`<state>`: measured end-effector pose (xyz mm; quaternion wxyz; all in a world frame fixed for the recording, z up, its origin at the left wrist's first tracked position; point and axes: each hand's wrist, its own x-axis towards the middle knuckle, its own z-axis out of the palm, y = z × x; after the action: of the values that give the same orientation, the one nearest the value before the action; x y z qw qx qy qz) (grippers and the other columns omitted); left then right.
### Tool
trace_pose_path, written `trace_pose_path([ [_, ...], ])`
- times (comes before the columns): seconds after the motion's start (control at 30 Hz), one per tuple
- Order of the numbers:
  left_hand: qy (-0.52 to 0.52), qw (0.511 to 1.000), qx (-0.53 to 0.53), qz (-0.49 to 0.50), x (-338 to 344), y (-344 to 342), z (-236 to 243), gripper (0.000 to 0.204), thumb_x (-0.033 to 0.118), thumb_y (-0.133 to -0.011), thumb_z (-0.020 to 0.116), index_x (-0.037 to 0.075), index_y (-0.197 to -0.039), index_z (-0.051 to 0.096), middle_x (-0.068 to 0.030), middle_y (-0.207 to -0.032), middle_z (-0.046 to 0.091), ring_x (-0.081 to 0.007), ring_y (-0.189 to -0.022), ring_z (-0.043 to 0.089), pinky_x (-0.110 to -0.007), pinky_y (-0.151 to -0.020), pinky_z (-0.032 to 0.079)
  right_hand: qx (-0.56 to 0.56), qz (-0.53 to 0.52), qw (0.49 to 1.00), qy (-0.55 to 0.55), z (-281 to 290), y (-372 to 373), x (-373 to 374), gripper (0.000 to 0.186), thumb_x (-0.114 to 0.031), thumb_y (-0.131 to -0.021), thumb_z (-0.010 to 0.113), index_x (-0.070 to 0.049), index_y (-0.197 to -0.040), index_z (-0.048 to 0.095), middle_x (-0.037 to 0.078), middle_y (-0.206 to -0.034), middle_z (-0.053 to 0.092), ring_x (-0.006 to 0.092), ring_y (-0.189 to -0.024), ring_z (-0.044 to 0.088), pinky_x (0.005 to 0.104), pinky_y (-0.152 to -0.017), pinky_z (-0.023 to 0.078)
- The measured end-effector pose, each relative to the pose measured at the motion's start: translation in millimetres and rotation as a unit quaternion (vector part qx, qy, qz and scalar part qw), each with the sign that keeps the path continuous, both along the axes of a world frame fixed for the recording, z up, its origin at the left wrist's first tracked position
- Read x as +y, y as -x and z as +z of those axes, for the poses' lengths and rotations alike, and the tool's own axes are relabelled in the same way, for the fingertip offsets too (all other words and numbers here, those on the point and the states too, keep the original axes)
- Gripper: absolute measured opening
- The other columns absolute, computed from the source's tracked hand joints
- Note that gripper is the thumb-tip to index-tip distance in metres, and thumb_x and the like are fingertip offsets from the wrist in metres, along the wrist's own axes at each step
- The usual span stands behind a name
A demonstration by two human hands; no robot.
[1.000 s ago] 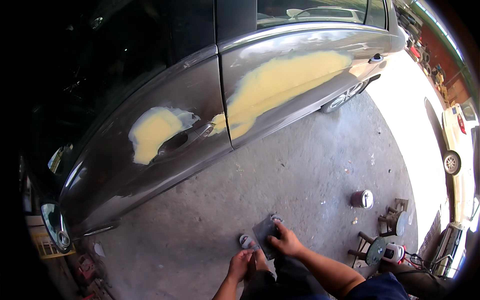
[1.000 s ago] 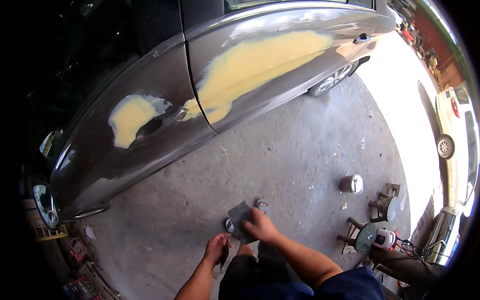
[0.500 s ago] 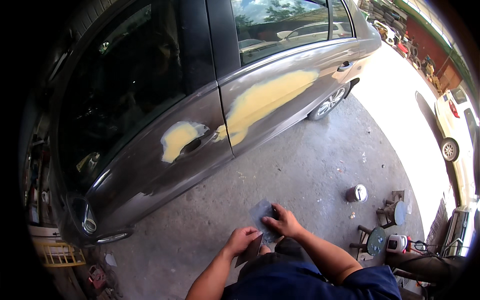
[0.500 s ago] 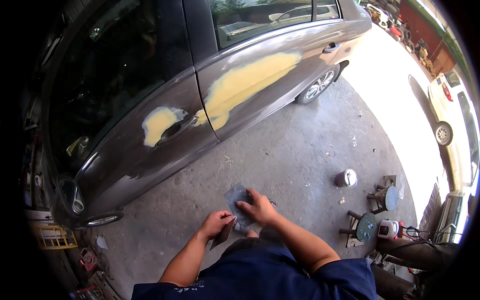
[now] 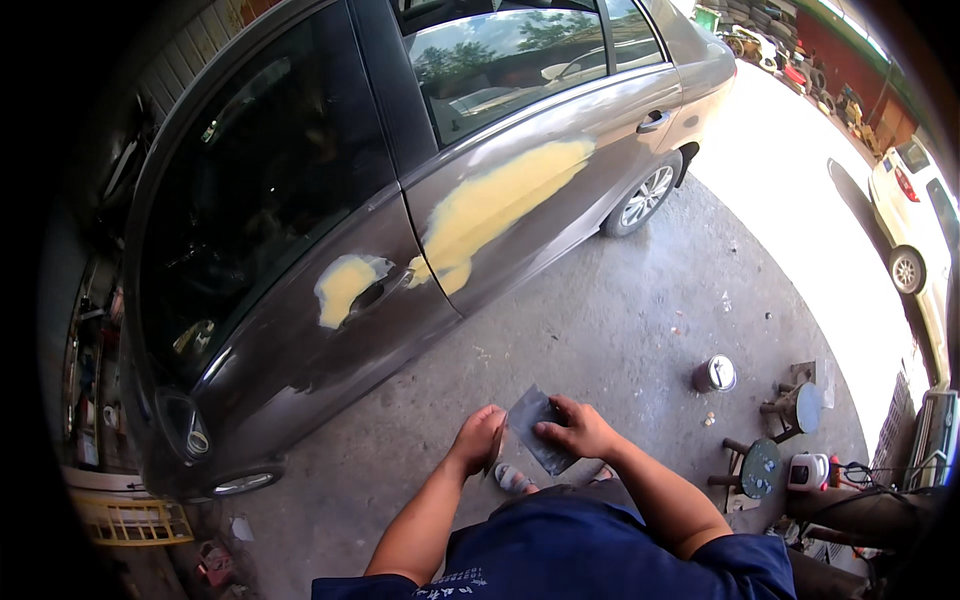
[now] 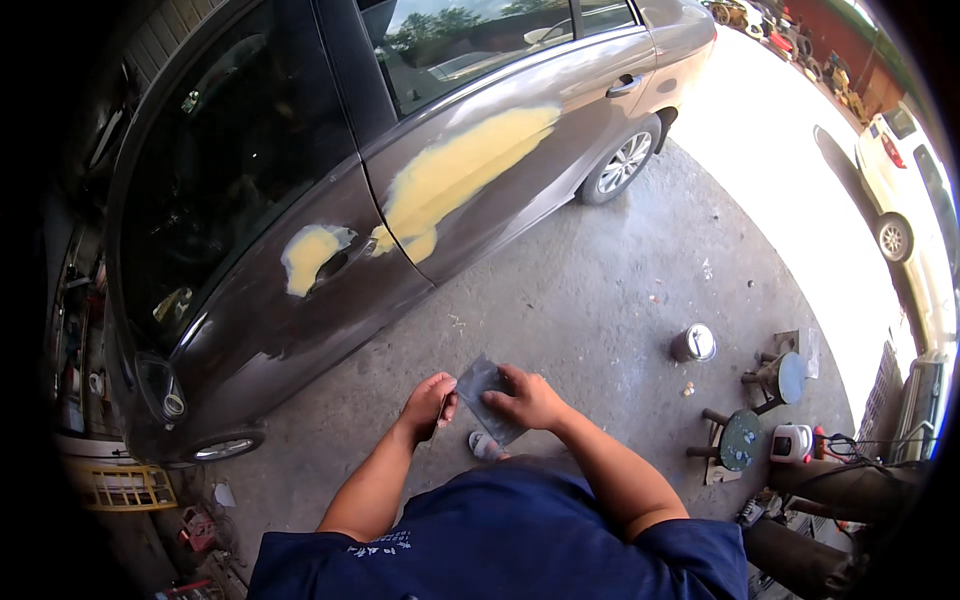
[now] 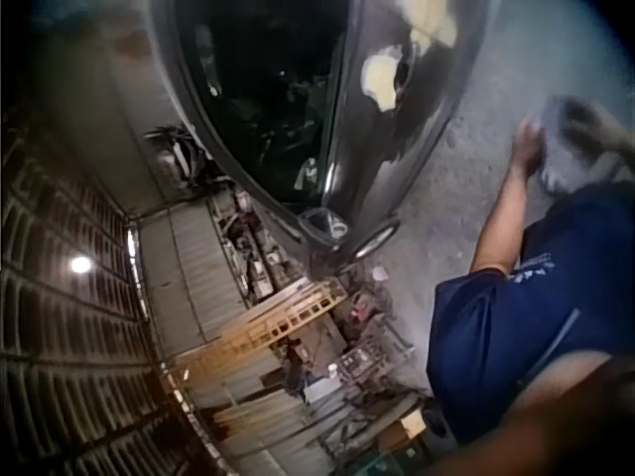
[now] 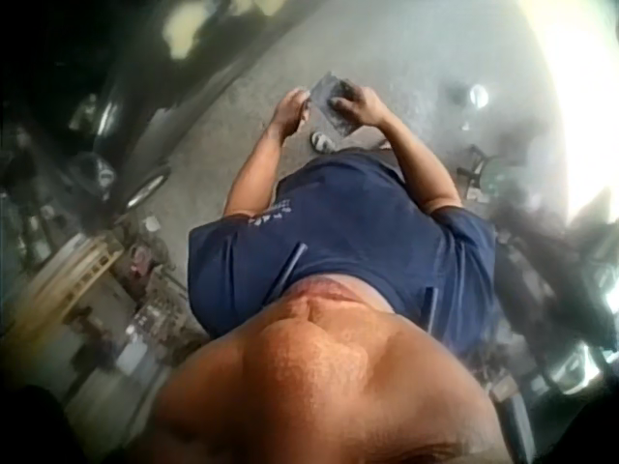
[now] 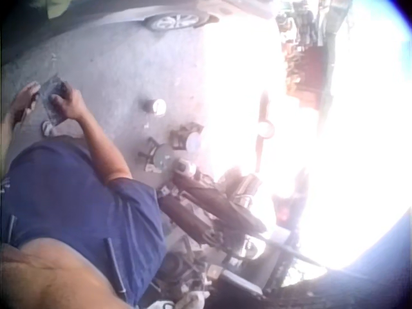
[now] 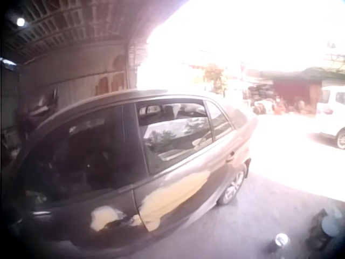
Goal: The person applies a yellow body filler to the side of a dark-colored car using a metal spreader. They smooth the filler over the door and rear quarter panel, periodically scraping excess material from the tool onto a second spreader held in the other hand.
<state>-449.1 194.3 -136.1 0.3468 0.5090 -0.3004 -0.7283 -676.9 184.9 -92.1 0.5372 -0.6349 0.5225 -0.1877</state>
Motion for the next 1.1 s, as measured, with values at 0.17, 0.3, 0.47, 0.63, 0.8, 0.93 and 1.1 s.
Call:
trace_pose_path([
  [0.17,0.075,0.995,-0.052,0.04,-7.3,70.0,-15.3,0.024,0.027,-0.097,0.045,0.006,-0.09,0.052,-0.0062,-0.074,0.056,-0.0107,-0.048,0.049,-0.024,-0.037,0.035,-0.029,-0.054,0.998,-0.021,6.6,77.6,12.6,0.054,-0.033,-0.086,0.068,0.003,-0.123,0.053,0.019,-0.1,0.066,0.0256,-0.092,0.064,0.0356,-0.081,0.05],
  [0.3,0.033,0.994,-0.076,0.065,-12.7,145.4,19.0,0.025,0.029,-0.095,0.05,0.006,-0.09,0.057,-0.0069,-0.081,0.062,-0.0114,-0.051,0.052,-0.026,-0.044,0.04,-0.134,-0.162,0.978,-0.001,-8.9,147.7,18.4,0.037,-0.024,-0.088,0.065,0.002,-0.112,0.055,0.015,-0.09,0.064,0.0204,-0.084,0.061,0.0331,-0.076,0.049],
  [0.47,-0.024,0.993,-0.053,0.104,-5.4,199.1,4.3,0.042,0.042,-0.094,0.057,0.001,-0.099,0.057,-0.0107,-0.087,0.063,-0.0122,-0.051,0.054,-0.024,-0.042,0.042,-0.088,-0.183,0.977,0.065,-7.4,211.4,17.0,0.029,-0.019,-0.085,0.064,0.003,-0.1,0.052,0.017,-0.082,0.062,0.0212,-0.076,0.059,0.0347,-0.071,0.048],
  [0.63,-0.054,0.997,-0.045,0.031,-2.7,246.4,38.0,0.045,0.048,-0.091,0.06,0.003,-0.099,0.058,-0.0063,-0.088,0.065,-0.0149,-0.071,0.062,-0.03,-0.066,0.051,-0.086,-0.208,0.965,0.132,0.5,242.4,24.7,0.027,-0.018,-0.086,0.062,0.002,-0.097,0.049,0.023,-0.085,0.063,0.0319,-0.072,0.063,0.038,-0.064,0.049],
  [0.8,0.031,0.995,0.087,0.029,-6.1,272.6,51.5,0.024,0.013,-0.093,0.06,0.004,-0.114,0.051,-0.0067,-0.105,0.062,-0.0153,-0.097,0.06,-0.034,-0.085,0.049,-0.096,-0.233,0.937,0.243,14.6,249.1,28.5,0.027,-0.008,-0.088,0.059,0.001,-0.113,0.052,0.023,-0.096,0.065,0.0328,-0.073,0.066,0.0385,-0.062,0.051],
  [0.93,0.133,0.985,0.051,0.094,-4.3,305.7,51.7,0.026,0.004,-0.093,0.054,0.004,-0.118,0.046,-0.0062,-0.109,0.059,-0.0135,-0.1,0.056,-0.032,-0.089,0.046,-0.091,-0.165,0.901,0.39,25.7,244.0,30.7,0.05,0.004,-0.084,0.061,-0.006,-0.132,0.051,0.018,-0.11,0.063,0.033,-0.086,0.064,0.0353,-0.07,0.053],
  [1.1,0.277,0.951,0.028,0.131,-25.8,310.8,81.9,0.023,0.004,-0.094,0.054,0.003,-0.116,0.047,-0.0051,-0.108,0.058,-0.0105,-0.099,0.052,-0.027,-0.09,0.043,0.011,-0.1,0.885,0.454,12.5,251.8,43.1,0.052,0.002,-0.082,0.062,-0.009,-0.132,0.053,0.015,-0.109,0.064,0.0324,-0.089,0.063,0.0376,-0.072,0.052],
])
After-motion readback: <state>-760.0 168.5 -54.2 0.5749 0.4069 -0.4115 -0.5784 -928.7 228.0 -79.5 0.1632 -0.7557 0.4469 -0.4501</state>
